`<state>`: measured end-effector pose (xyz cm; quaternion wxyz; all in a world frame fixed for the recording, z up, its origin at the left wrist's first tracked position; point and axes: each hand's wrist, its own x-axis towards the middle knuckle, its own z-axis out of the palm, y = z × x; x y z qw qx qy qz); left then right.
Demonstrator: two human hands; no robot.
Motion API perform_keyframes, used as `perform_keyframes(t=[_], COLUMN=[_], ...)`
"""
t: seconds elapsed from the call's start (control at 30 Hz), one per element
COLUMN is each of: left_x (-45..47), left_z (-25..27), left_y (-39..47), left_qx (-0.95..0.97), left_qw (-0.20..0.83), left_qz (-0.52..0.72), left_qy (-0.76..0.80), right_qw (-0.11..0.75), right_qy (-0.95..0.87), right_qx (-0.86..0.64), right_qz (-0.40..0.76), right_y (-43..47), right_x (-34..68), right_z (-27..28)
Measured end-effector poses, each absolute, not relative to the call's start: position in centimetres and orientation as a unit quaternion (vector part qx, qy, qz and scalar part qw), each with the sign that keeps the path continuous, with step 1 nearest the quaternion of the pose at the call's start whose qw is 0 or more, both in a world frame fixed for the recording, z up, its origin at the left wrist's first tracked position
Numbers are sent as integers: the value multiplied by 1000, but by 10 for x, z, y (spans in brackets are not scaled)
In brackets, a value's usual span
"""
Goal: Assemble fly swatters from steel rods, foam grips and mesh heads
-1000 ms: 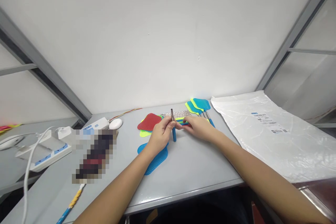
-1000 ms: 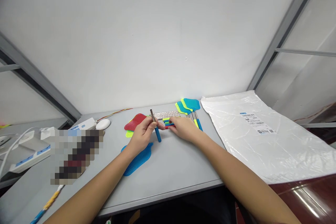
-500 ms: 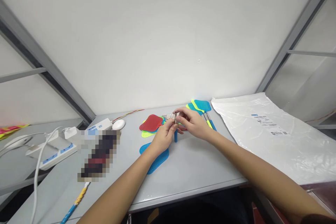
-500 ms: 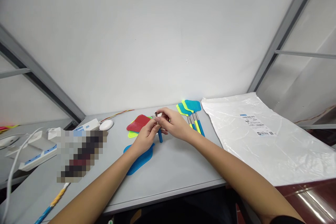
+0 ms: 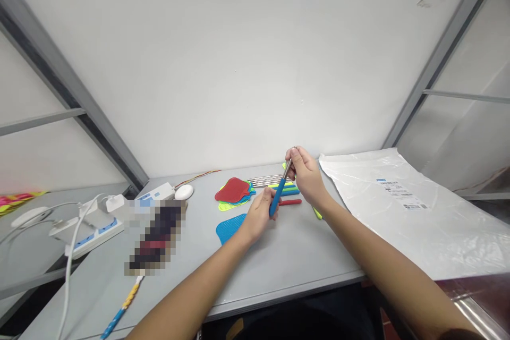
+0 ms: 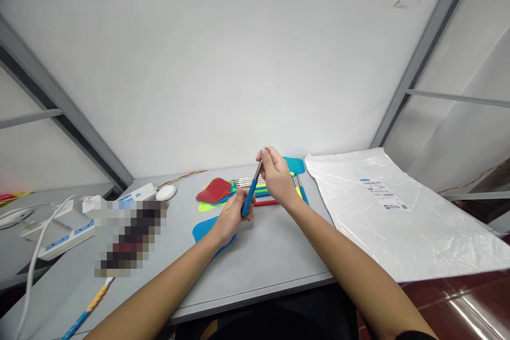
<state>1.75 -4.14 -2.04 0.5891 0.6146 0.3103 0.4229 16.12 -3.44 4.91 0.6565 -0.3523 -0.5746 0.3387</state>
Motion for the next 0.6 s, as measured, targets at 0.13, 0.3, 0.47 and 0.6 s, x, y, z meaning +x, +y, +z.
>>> perform_keyframes(t=[0.13,0.3,0.47,0.6], left_x=[31,38,35,31], left_z=[-36,-43,-35,-31], left_y=[-48,-54,-55,-52], left_qx=[513,491,442,397], left_qw=[704,747,796,835], left_qz=[386,331,324,318], left_qy=[303,302,257,210], right_qw=[698,718,723,719], right_qy=[-534,-497,-472,-455], right_qx=[-365,-404,-423,-427], right_qz=[307,272,274,305], right_y=[-36,-42,-56,-67], right_x=[158,168,167,150], right_z=[42,32,26,15])
